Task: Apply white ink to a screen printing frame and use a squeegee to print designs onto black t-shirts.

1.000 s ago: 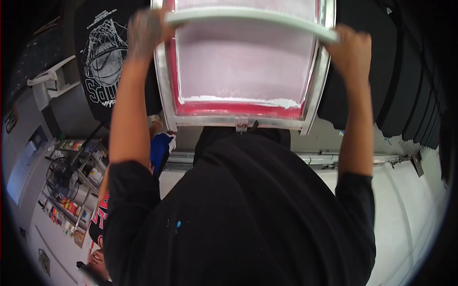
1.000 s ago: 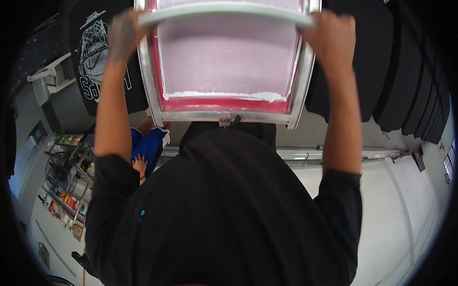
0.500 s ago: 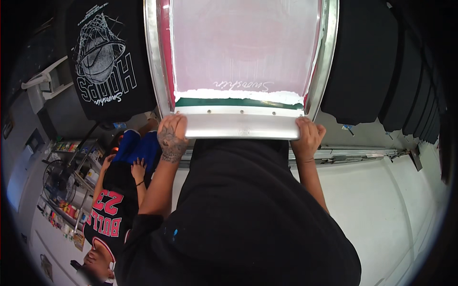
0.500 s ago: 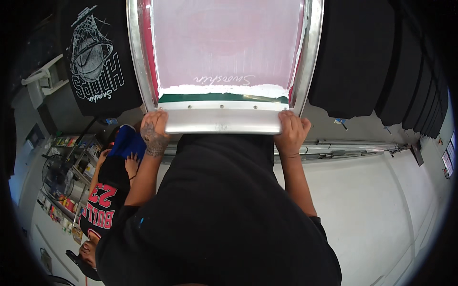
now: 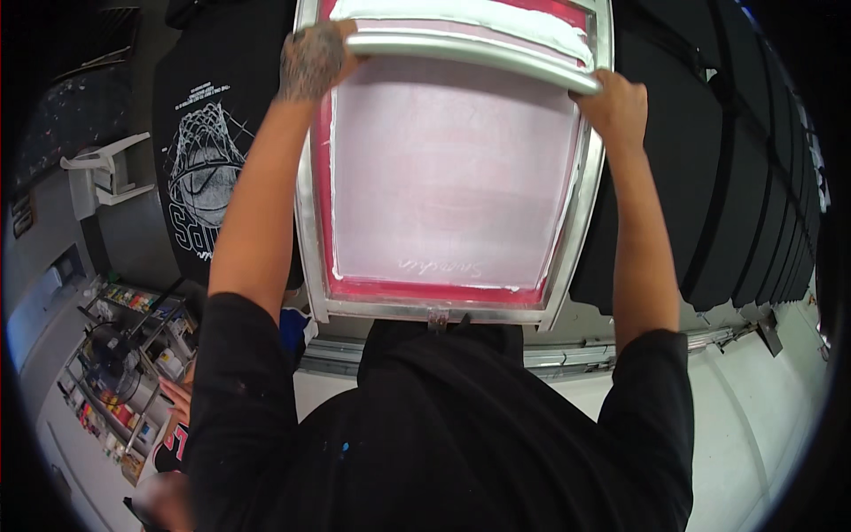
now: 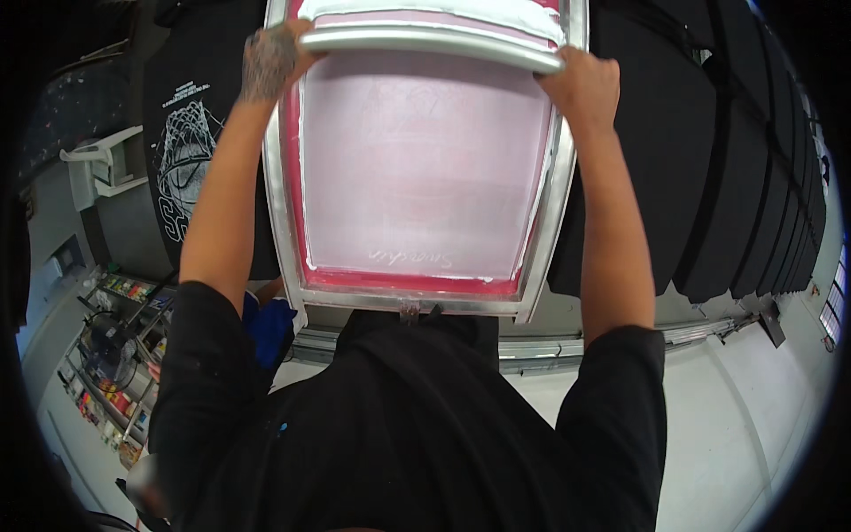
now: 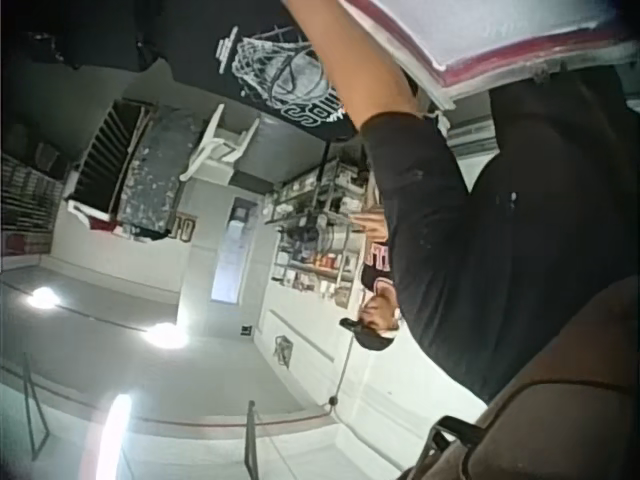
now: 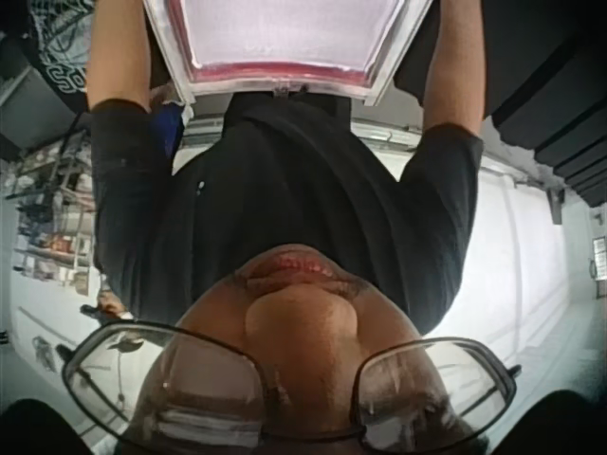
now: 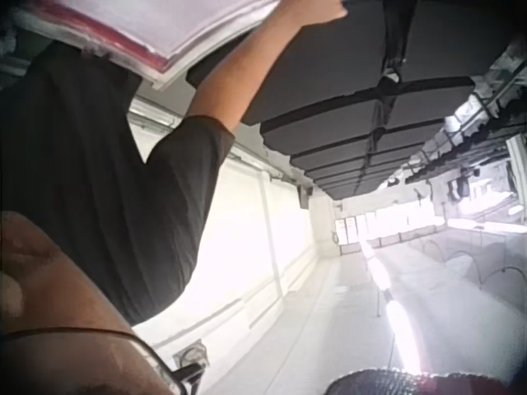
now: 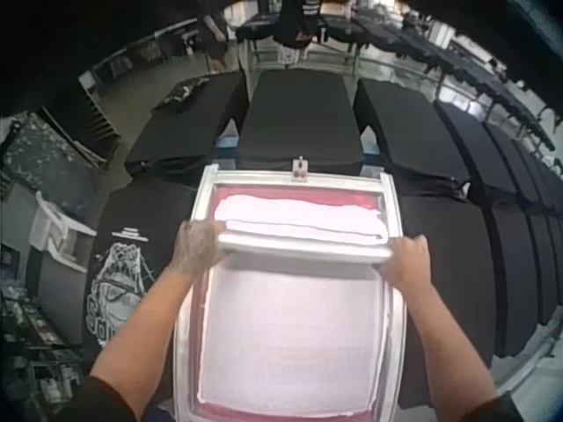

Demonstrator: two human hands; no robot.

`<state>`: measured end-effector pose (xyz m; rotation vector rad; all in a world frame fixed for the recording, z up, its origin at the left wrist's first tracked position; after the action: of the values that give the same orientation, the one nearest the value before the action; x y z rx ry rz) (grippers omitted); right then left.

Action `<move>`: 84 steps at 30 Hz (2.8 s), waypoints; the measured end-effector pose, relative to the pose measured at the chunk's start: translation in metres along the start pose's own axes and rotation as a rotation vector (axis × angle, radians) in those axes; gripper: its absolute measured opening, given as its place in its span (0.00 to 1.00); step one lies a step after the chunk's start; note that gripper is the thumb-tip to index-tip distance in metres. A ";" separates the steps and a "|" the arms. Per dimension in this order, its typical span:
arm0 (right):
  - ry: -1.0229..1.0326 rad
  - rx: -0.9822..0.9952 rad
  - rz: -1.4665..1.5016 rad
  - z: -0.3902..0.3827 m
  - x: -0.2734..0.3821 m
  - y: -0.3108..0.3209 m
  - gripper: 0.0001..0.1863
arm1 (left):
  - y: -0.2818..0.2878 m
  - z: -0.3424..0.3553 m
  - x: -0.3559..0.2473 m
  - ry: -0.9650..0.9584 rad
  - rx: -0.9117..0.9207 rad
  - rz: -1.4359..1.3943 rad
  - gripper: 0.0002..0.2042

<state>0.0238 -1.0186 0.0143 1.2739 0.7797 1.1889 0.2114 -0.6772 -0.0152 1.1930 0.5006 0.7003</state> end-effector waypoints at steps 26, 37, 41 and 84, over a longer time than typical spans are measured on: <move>0.341 0.384 0.224 0.154 0.051 -0.016 0.27 | 0.058 -0.216 -0.152 0.193 0.898 -1.115 0.13; 0.546 0.322 0.145 0.121 0.089 -0.034 0.19 | 0.057 -0.430 -0.254 0.674 1.097 -1.188 0.27; 0.462 0.454 0.206 0.038 0.118 -0.024 0.17 | 0.048 -0.447 -0.254 0.650 0.887 -1.106 0.25; -0.808 0.448 1.474 -0.264 -0.174 0.017 0.29 | 0.087 -0.432 -0.172 1.209 -0.086 -0.599 0.26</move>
<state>-0.2730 -1.1087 -0.0470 2.6145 -0.7373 1.3464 -0.2237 -0.4974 -0.0650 0.3601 1.7229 0.8416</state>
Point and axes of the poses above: each hand's wrist, its own z-axis towards the middle knuckle, its own y-axis out of the back of the hand, x = y × z, the point moved 7 cm from there along z, towards the middle knuckle, and after that the axes turned 5 degrees about z, right-handed, at the moved point
